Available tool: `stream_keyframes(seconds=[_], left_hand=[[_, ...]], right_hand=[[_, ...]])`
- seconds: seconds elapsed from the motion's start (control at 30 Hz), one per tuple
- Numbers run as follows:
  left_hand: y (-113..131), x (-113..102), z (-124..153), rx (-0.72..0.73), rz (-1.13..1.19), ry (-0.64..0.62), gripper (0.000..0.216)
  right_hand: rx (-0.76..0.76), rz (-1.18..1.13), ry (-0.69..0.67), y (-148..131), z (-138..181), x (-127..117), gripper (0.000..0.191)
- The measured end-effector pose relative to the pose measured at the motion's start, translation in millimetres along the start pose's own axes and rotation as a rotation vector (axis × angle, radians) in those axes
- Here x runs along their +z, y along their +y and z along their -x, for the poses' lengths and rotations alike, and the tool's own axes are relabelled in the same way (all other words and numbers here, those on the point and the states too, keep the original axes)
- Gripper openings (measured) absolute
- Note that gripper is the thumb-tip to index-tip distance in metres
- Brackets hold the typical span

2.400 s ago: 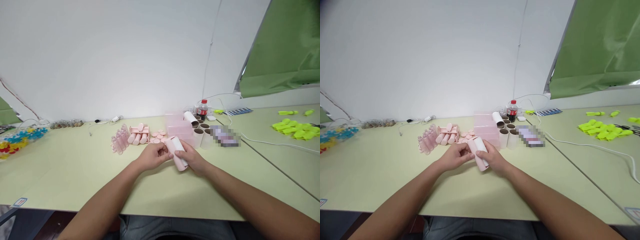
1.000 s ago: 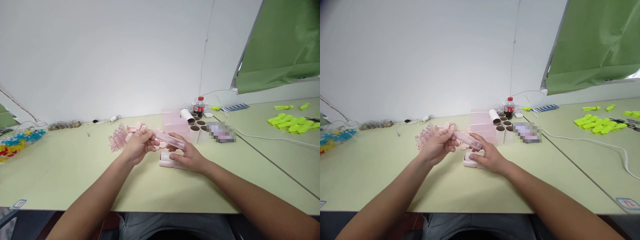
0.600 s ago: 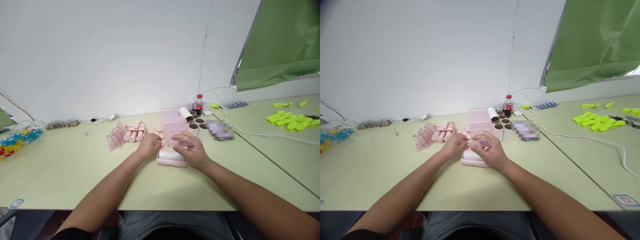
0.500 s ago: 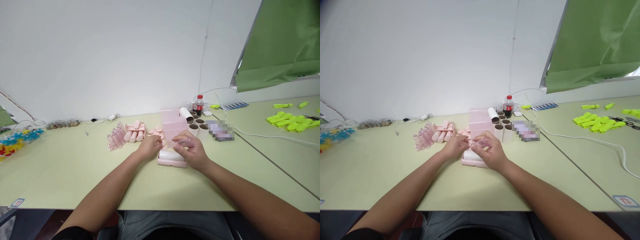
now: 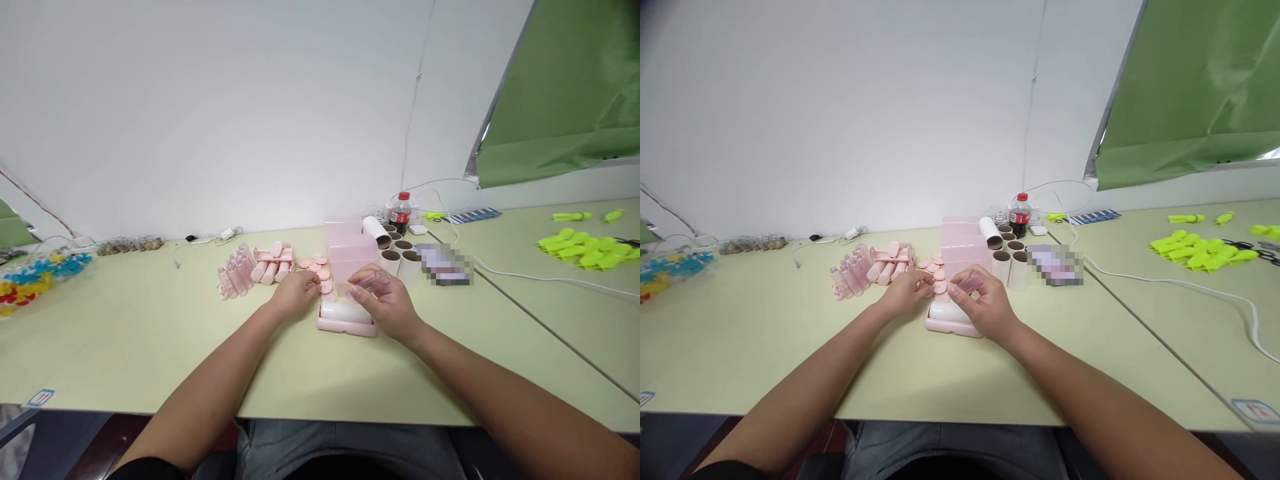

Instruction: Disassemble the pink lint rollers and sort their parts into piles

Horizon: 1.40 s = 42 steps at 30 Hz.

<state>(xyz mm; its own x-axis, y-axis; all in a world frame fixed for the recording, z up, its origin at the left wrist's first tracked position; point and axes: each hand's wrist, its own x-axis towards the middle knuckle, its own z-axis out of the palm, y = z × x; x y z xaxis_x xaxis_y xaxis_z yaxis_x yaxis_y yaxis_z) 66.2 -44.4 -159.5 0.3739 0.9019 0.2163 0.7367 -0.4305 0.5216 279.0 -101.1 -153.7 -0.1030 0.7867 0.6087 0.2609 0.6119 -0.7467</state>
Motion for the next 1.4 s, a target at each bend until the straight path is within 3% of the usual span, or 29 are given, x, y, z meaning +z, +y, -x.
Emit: stream_keyframes(seconds=[0.23,0.33,0.5,0.6,0.7,0.8,1.0,1.23,1.4], left_hand=[[-2,-14,3,-0.048,0.010,0.140,0.021],[2,-36,10,-0.121,-0.018,0.228,0.019],[4,-82,33,-0.262,-0.034,0.529,0.024],[-4,-102,48,-0.323,-0.058,0.553,0.024],[-22,-121,61,-0.482,-0.159,0.579,0.023],[-44,-136,71,-0.670,-0.265,0.515,0.021],[-78,-129,74,-0.840,-0.395,0.134,0.020],[-91,-122,68,-0.888,-0.345,0.096,0.014],[-73,-136,86,-0.888,-0.299,0.071,0.015]], right_hand=[[-0.003,-0.034,0.021,7,1,1,0.024],[-0.024,-0.032,0.029,8,0,1,0.022],[-0.050,-0.031,0.013,5,-1,2,0.019],[-0.065,-0.034,0.006,3,-1,2,0.019],[-0.067,-0.016,0.008,2,-1,2,0.018],[-0.060,-0.007,0.012,3,0,2,0.017],[-0.054,-0.005,0.009,5,0,3,0.017],[-0.066,-0.012,-0.008,5,0,2,0.018],[-0.098,0.006,-0.017,2,-1,3,0.022]])
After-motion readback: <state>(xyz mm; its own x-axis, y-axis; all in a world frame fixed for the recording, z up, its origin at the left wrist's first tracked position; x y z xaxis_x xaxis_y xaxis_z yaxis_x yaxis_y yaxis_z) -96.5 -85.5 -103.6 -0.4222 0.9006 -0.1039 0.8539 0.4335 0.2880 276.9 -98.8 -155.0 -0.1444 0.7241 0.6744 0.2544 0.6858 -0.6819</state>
